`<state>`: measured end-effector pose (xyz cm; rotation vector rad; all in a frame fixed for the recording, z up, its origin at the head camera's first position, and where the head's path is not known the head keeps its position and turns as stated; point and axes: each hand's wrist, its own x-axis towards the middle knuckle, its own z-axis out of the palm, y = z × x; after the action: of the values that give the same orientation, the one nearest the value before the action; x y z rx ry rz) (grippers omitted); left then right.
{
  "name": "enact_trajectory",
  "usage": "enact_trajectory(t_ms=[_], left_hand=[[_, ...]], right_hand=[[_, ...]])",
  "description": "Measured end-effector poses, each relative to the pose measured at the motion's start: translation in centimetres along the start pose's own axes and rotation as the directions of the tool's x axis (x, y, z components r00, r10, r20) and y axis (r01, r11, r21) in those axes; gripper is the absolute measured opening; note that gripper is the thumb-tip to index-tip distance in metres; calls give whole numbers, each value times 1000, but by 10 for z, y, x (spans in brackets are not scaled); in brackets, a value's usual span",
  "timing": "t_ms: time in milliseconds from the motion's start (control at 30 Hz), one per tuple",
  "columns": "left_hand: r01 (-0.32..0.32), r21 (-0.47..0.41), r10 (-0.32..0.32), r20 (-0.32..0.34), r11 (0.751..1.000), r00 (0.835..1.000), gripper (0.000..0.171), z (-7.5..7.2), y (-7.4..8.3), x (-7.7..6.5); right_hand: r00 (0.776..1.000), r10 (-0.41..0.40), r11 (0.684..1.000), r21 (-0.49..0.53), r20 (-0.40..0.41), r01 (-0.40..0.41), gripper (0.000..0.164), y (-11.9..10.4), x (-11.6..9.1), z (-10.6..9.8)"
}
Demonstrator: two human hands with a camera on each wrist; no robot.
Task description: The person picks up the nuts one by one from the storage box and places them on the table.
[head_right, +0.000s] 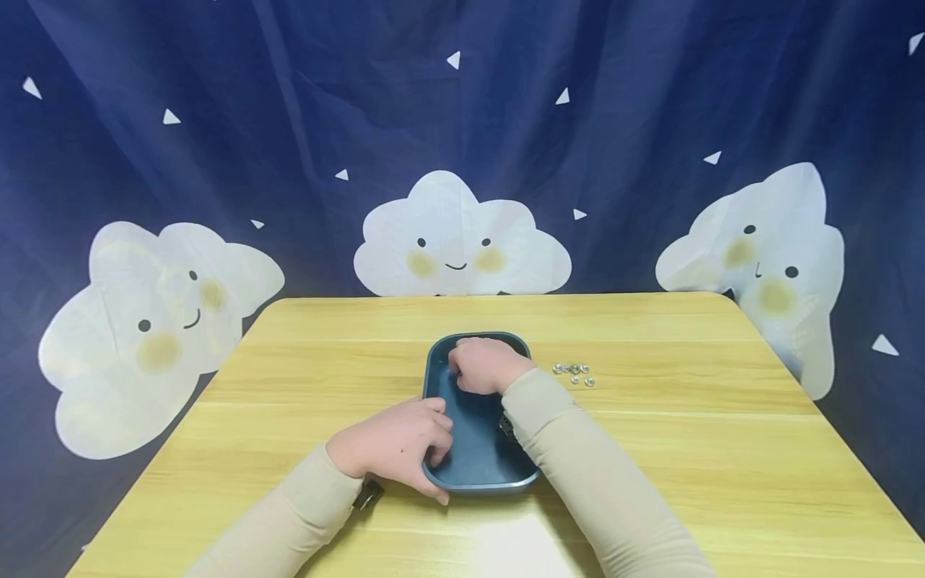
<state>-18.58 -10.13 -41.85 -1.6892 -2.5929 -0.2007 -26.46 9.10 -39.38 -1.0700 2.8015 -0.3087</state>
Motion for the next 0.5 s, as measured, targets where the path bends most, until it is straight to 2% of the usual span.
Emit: enact_trajectory(t_ms=[333, 500], left_hand=[[-2, -3, 2, 1, 1000, 1000, 55, 2, -1, 0], [-2, 2, 2, 1, 1000, 1000, 55, 2, -1, 0]], right_hand=[[999, -8, 999, -38, 43, 9, 23, 0, 4, 6], [998, 0, 998, -60, 57, 3, 20, 1, 5, 7]])
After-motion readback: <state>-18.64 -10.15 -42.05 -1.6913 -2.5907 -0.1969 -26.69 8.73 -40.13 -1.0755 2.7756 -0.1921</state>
